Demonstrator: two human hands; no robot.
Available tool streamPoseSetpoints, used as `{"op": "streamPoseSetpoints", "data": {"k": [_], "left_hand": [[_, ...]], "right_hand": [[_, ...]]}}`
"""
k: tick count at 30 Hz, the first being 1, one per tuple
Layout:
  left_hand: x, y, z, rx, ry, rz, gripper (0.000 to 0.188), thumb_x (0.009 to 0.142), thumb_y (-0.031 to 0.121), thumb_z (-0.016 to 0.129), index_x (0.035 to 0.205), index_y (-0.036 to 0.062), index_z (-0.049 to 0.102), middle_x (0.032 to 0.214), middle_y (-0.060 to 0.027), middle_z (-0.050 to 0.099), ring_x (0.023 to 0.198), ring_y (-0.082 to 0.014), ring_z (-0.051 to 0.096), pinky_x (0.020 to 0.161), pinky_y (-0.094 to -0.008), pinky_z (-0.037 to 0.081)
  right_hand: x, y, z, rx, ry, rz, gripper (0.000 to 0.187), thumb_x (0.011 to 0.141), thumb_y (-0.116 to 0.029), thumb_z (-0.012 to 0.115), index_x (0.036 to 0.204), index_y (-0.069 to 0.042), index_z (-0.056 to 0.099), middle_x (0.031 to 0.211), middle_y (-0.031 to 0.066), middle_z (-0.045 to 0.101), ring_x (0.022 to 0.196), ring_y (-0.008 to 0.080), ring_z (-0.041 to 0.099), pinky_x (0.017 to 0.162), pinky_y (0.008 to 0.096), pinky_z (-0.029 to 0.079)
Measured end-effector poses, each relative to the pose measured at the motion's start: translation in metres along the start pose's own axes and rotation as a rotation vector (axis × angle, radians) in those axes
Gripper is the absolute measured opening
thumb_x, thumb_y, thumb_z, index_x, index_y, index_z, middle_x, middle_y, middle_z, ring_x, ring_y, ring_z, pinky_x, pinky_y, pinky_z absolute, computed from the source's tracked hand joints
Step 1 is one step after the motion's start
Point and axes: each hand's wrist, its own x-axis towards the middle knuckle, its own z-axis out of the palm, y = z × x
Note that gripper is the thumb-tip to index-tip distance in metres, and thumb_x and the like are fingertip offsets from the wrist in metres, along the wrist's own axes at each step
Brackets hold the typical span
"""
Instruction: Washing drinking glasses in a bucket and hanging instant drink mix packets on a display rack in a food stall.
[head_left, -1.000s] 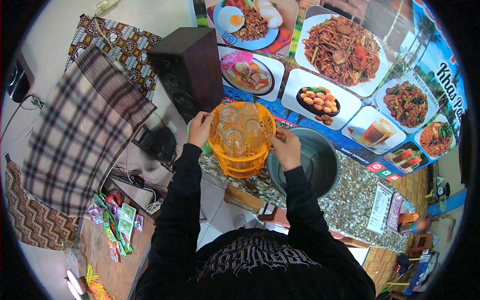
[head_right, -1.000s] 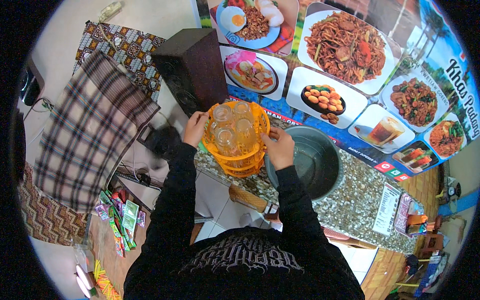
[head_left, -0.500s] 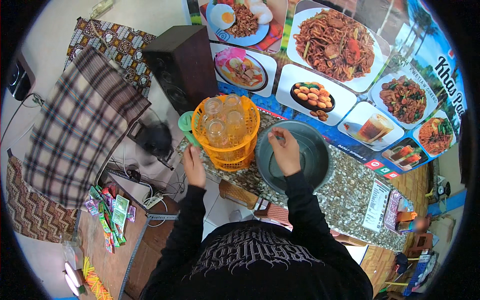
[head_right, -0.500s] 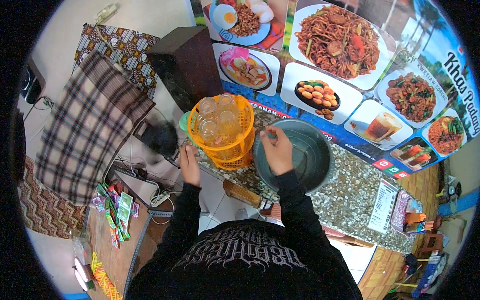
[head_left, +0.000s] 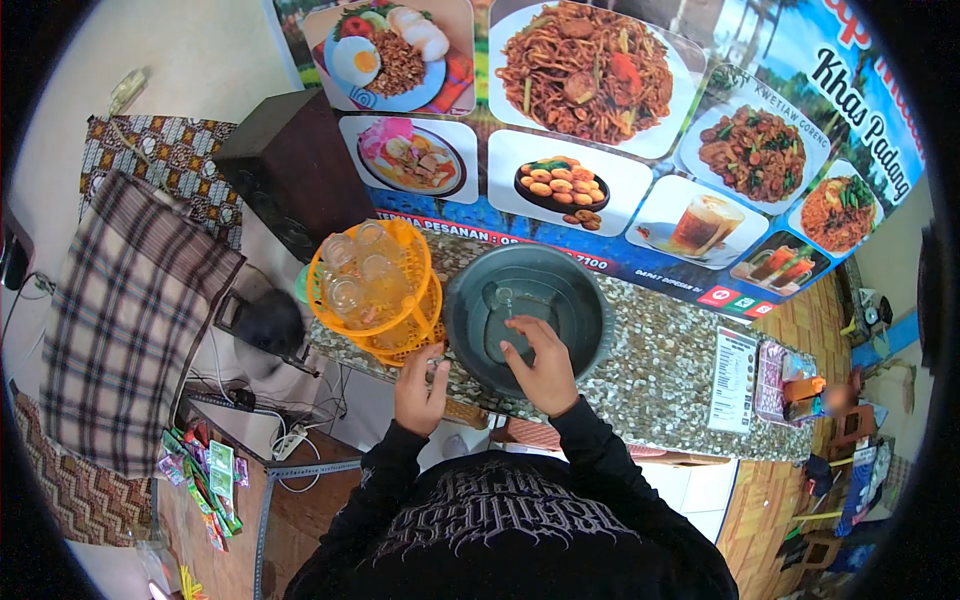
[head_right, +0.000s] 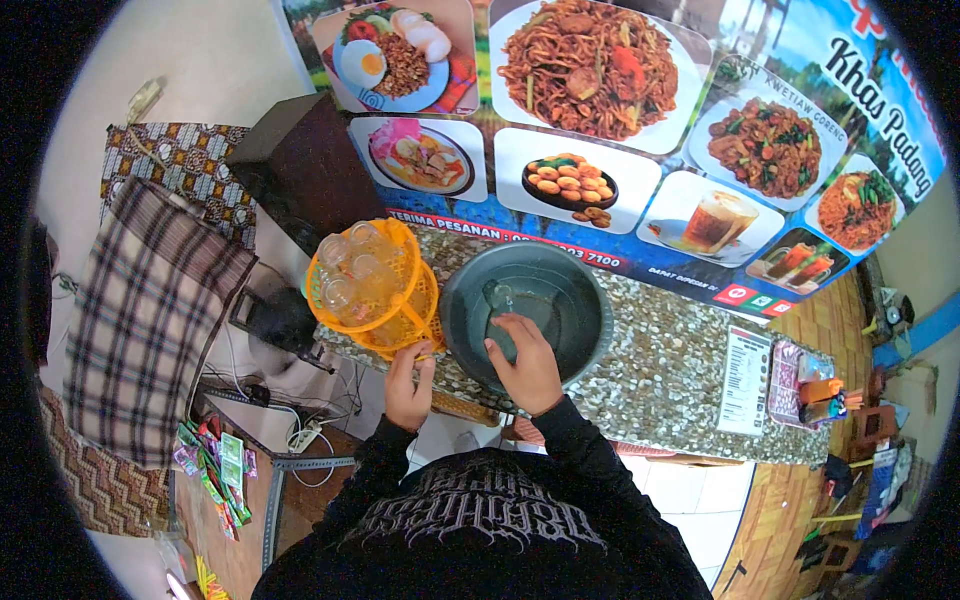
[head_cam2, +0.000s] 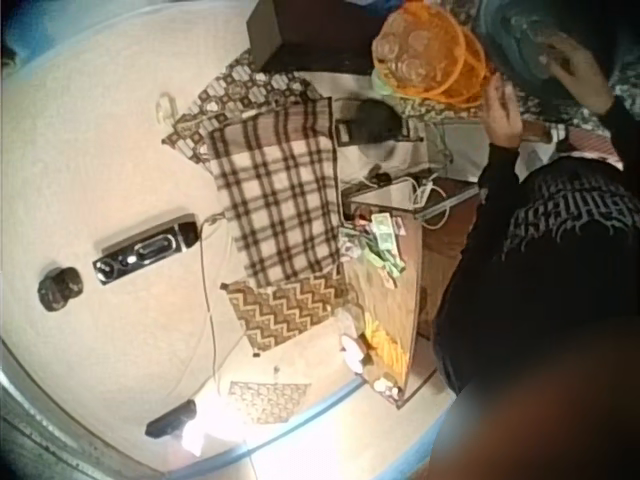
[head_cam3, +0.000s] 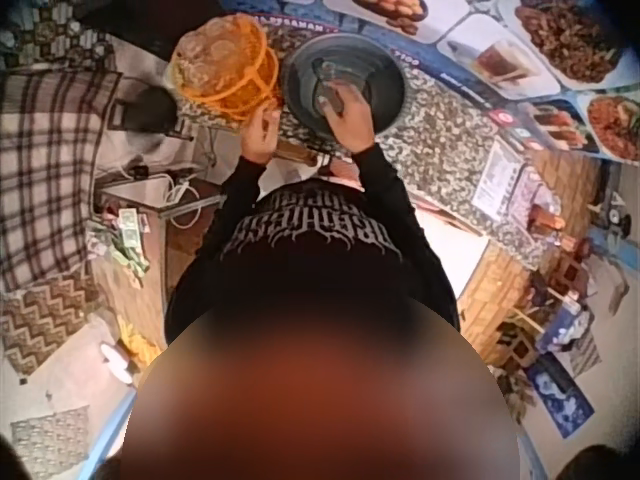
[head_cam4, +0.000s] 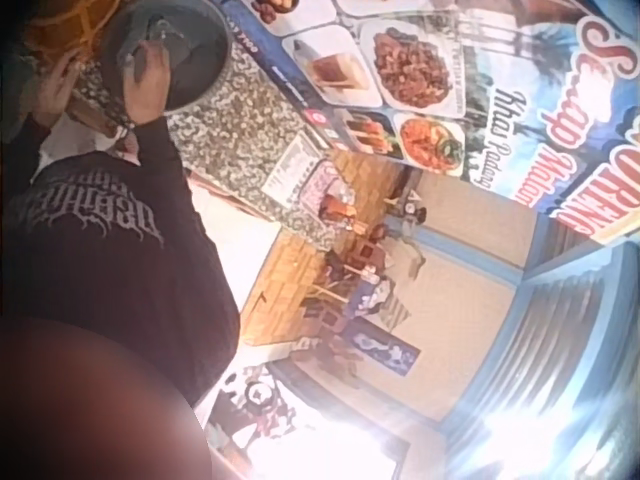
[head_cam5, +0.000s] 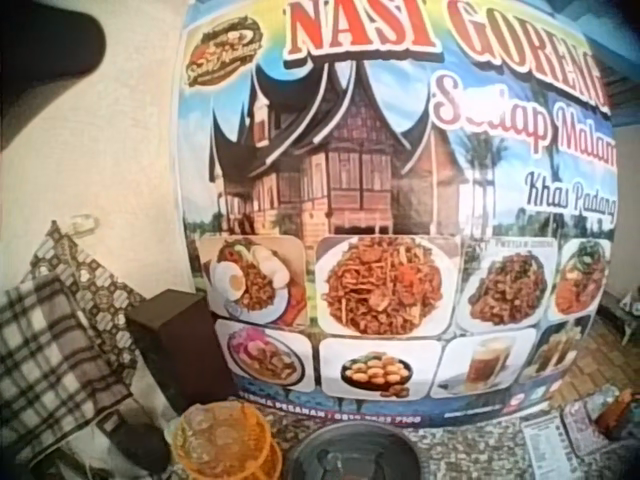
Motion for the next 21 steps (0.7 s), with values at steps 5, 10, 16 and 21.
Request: {"op": "streamPoseSetpoints", "data": {"k": [5,10,16,21], "left_hand": [[0.018,0.02,0.037,-0.009,-0.111,0.076,0.033,0.106,0.017,0.067,0.132,-0.0015,0.064,0.127,-0.0214,0.068,0.113,-0.0355,0.069,0.093,-0.0416,0.056],[0.033,0.026,0.065,-0.004,-0.194,0.088,0.033,0.105,0.021,0.069,0.131,0.0011,0.065,0.13,-0.0201,0.066,0.118,-0.0383,0.067,0.1,-0.0434,0.053],[0.053,0.028,0.085,0.05,-0.247,0.103,0.035,0.105,0.024,0.068,0.132,0.0016,0.064,0.131,-0.0183,0.066,0.122,-0.0388,0.065,0.102,-0.0447,0.052],[0.075,-0.007,0.117,0.057,-0.354,-0.075,0.042,0.106,0.029,0.068,0.138,0.0018,0.061,0.134,-0.0192,0.066,0.125,-0.0354,0.066,0.102,-0.0436,0.053]], "right_hand": [[-0.011,0.009,-0.019,-0.02,0.032,-0.036,0.033,0.097,-0.013,0.074,0.128,-0.001,0.069,0.132,0.0224,0.067,0.122,0.0428,0.067,0.101,0.0453,0.053],[-0.014,0.029,-0.033,-0.043,0.047,-0.012,0.033,0.096,-0.012,0.074,0.127,-0.001,0.07,0.132,0.0228,0.067,0.122,0.0437,0.066,0.102,0.0459,0.053],[-0.007,0.056,-0.041,-0.078,0.074,-0.003,0.033,0.095,-0.012,0.074,0.127,-0.001,0.069,0.13,0.0222,0.067,0.123,0.0437,0.066,0.103,0.0465,0.053],[0.015,0.101,-0.033,-0.103,0.051,0.015,0.038,0.094,-0.013,0.076,0.129,-0.001,0.067,0.13,0.0226,0.066,0.12,0.0433,0.066,0.101,0.0468,0.054]]}}
